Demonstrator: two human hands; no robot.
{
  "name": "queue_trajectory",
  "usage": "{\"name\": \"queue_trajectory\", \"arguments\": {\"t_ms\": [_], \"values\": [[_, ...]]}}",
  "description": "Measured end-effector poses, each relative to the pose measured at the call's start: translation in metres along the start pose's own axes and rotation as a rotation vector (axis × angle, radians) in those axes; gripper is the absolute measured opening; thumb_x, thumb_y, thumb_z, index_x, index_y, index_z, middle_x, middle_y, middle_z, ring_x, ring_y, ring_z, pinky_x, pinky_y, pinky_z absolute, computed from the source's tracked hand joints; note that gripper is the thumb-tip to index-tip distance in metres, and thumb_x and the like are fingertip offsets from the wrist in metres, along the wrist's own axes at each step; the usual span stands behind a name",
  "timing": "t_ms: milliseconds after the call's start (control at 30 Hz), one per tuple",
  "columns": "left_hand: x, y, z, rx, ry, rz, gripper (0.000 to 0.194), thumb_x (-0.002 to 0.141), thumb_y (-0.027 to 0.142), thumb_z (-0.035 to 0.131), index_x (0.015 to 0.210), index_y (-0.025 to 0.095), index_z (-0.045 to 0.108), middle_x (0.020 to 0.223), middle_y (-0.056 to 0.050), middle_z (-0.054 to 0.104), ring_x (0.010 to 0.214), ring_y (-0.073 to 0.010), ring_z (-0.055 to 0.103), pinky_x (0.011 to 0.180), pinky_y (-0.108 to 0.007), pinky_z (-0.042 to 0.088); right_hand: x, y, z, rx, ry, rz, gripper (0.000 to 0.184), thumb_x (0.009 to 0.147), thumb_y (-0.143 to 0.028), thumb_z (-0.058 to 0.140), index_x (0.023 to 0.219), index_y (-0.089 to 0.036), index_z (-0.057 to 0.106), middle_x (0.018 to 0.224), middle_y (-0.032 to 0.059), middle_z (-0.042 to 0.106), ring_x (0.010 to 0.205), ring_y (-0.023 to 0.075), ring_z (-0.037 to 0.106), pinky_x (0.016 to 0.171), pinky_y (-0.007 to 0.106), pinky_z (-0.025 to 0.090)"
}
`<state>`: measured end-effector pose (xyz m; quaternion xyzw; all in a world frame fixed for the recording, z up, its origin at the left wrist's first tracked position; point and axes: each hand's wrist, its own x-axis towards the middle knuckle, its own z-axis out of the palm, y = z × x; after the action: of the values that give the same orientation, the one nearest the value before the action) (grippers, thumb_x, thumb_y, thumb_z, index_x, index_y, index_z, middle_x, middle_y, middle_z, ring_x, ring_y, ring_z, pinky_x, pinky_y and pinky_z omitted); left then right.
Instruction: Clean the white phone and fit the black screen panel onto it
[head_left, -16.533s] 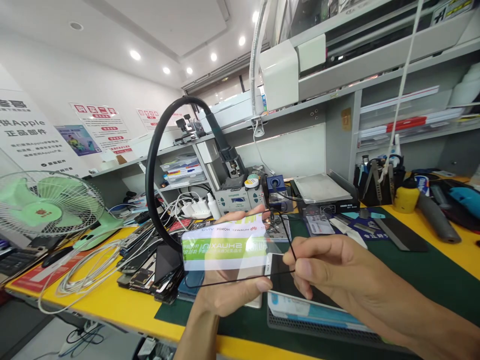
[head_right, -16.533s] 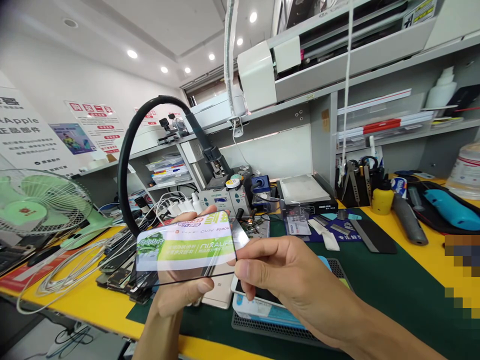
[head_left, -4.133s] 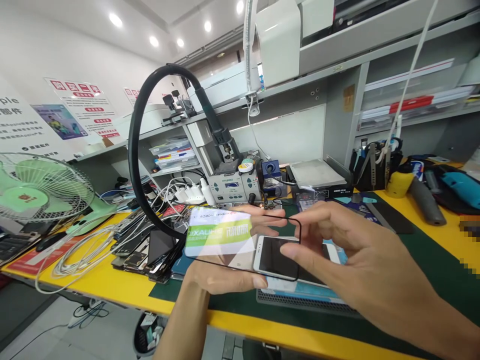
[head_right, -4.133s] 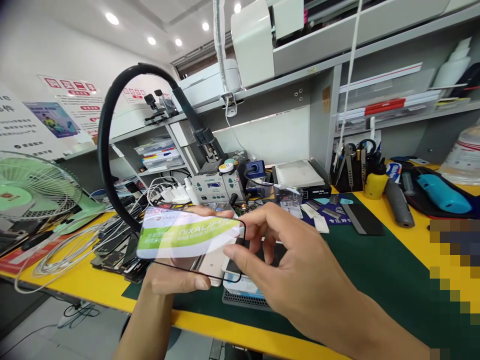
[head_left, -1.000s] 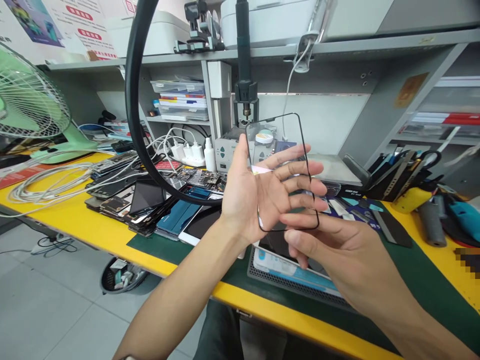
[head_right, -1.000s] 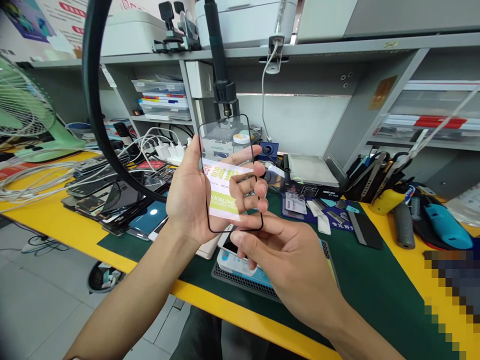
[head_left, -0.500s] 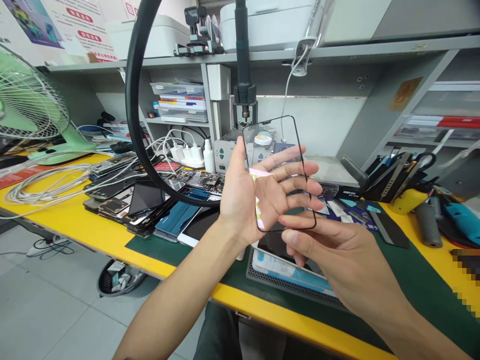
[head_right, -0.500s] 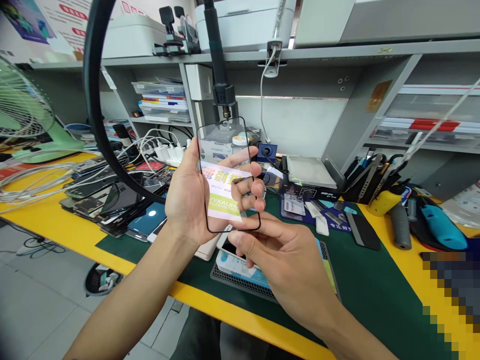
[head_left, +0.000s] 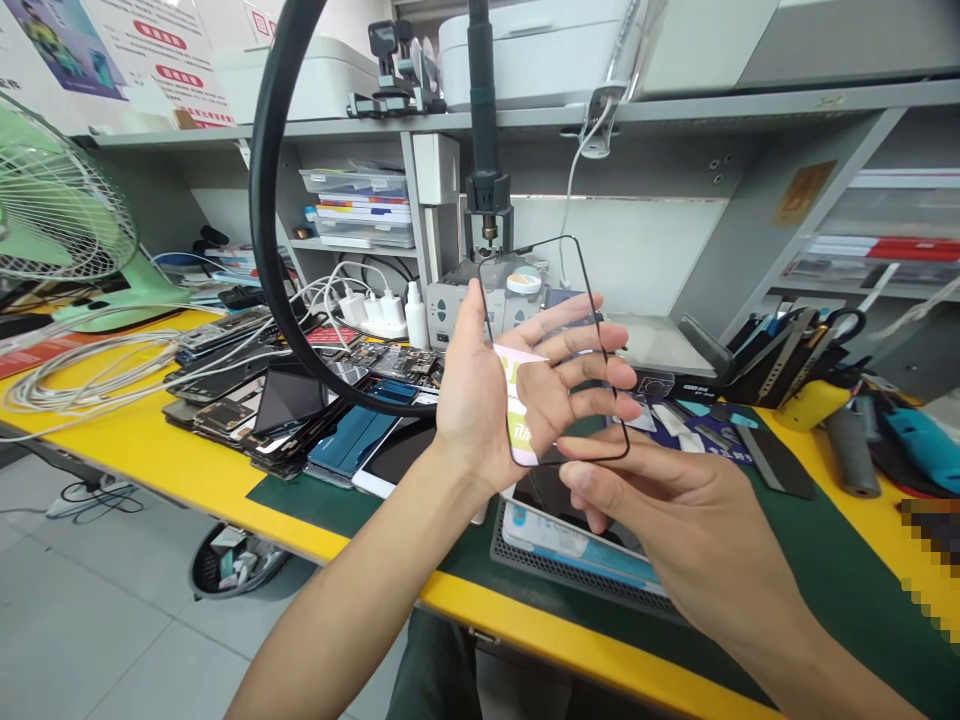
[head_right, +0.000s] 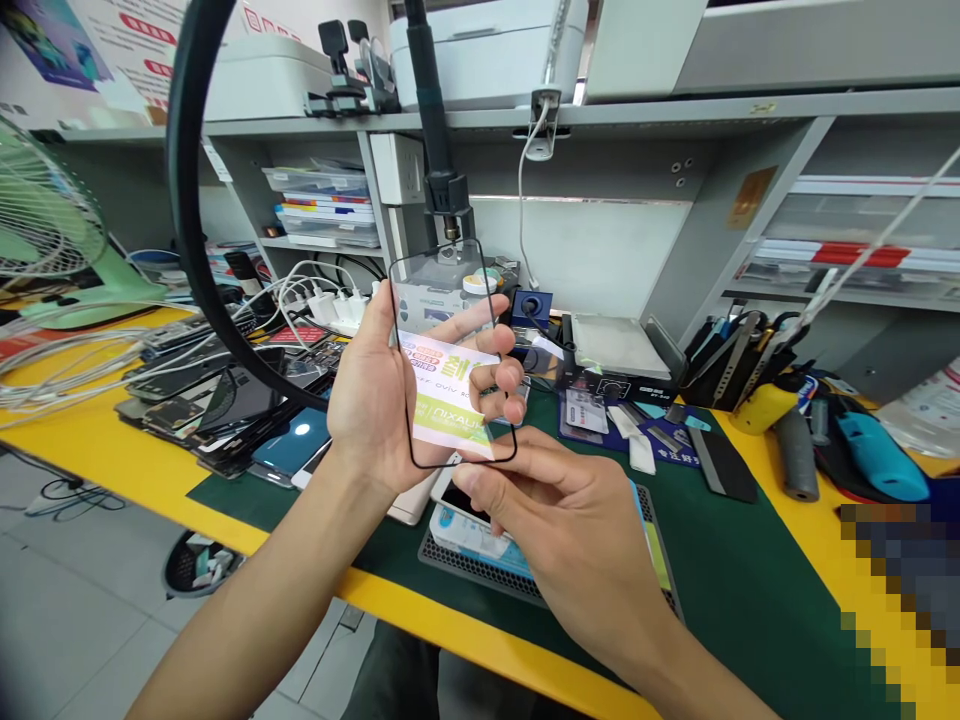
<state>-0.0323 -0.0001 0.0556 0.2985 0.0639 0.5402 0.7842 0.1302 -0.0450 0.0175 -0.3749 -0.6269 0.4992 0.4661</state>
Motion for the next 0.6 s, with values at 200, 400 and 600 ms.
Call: {"name": "queue_trajectory", "arguments": {"t_ms": [200,400,600], "values": [[0.0008,-0.0016,-0.0004,-0.003,-0.003,0.031,0.084,0.101,0.073,0.019,0.118,0.008,0.069,0.089,-0.013,0.074,0.073,-0.0257,0.071,0.068,-0.041,0.061,0.0006,-0.0021,0.0019,-0.001,0.015,-0.028,0.012,0.080,-0.026,0.086,0.089,-0.033,0.085,0.077,-0.0019,0.066,0.063,0.0085,0.053,0.055,0.016,0.048],[-0.0003,-0.0036,0.0015,-0.014,0.023,0.069,0.084,0.102,0.072,0.018,0.123,0.007,0.067,0.090,-0.013,0.073,0.072,-0.0248,0.070,0.068,-0.041,0.061,0.0016,-0.0054,0.0061,-0.110,0.105,-0.127,0.008,0.083,-0.033,0.083,0.076,-0.029,0.083,0.065,-0.0014,0.063,0.058,0.0086,0.051,0.052,0.015,0.045],[-0.0008,-0.0041,0.0023,-0.047,0.021,0.091,0.083,0.102,0.072,0.019,0.118,0.007,0.069,0.089,-0.013,0.072,0.072,-0.0248,0.070,0.068,-0.040,0.060,-0.0007,-0.0057,0.0076,-0.214,0.181,-0.154,0.008,0.084,-0.036,0.081,0.077,-0.031,0.084,0.061,-0.0019,0.061,0.054,0.0086,0.049,0.048,0.018,0.041]]}}
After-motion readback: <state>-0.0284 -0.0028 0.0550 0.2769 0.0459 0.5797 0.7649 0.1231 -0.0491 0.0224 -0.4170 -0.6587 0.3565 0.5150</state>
